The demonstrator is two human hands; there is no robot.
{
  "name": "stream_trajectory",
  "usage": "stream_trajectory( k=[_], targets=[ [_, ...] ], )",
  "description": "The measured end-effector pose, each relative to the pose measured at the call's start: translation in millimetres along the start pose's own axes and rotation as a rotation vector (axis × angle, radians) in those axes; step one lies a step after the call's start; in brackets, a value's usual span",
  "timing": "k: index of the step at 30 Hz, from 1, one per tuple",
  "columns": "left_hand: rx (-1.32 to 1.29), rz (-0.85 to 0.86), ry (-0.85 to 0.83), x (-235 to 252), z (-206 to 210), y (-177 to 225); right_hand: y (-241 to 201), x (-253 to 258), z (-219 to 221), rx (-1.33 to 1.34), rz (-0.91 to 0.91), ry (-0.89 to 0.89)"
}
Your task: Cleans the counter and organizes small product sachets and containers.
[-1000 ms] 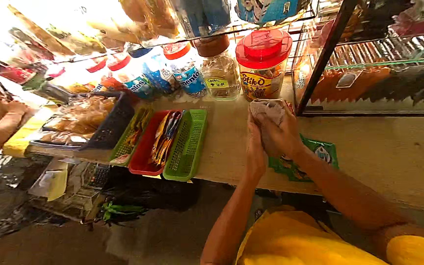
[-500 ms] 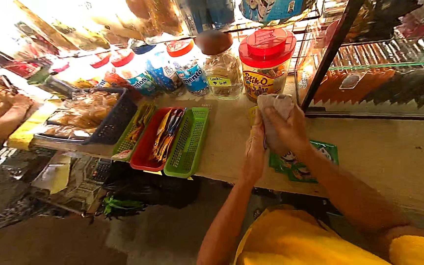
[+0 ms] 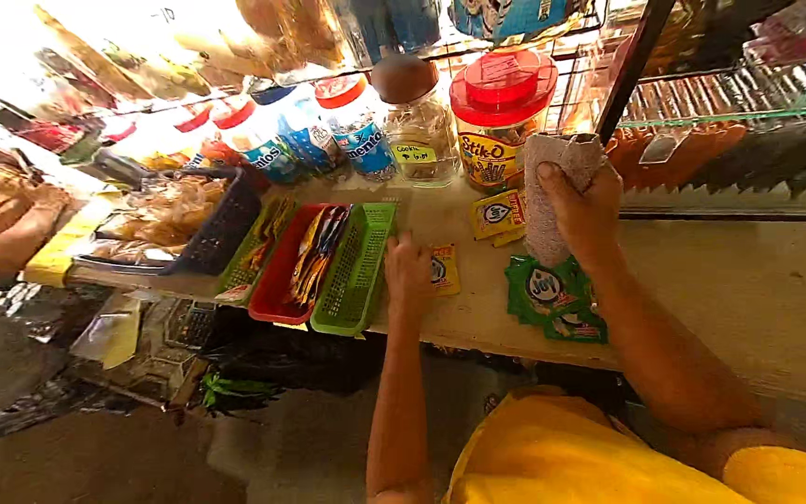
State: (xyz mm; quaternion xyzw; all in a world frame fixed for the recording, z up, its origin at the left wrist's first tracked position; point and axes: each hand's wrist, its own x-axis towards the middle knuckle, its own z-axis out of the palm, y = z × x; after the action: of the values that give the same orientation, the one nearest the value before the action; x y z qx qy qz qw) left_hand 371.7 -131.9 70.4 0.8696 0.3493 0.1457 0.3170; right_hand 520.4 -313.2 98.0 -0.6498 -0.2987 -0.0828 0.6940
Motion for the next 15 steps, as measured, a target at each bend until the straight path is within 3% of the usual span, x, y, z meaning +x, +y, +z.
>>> stream_trajectory(
  k=[3, 6, 9, 15],
  targets=[
    [0.057, 0.197, 0.001, 7.5, 11.7, 21.6, -0.5, 2.5, -3.1, -0.001, -0.019, 0.020],
    [-0.069, 0.362, -0.179, 36.4, 33.5, 43.3, 0.0, 0.6, -2.4, -0.007, -0.049, 0.016],
    [-0.118, 0.516, -0.278, 78.3, 68.5, 38.5, -0.2, -1.7, -2.1, -0.044, -0.058, 0.006],
    [-0.032, 0.400, -0.387, 94.1, 70.6, 45.3, 2.5, -2.1, -2.8, -0.063, -0.062, -0.022]
  ],
)
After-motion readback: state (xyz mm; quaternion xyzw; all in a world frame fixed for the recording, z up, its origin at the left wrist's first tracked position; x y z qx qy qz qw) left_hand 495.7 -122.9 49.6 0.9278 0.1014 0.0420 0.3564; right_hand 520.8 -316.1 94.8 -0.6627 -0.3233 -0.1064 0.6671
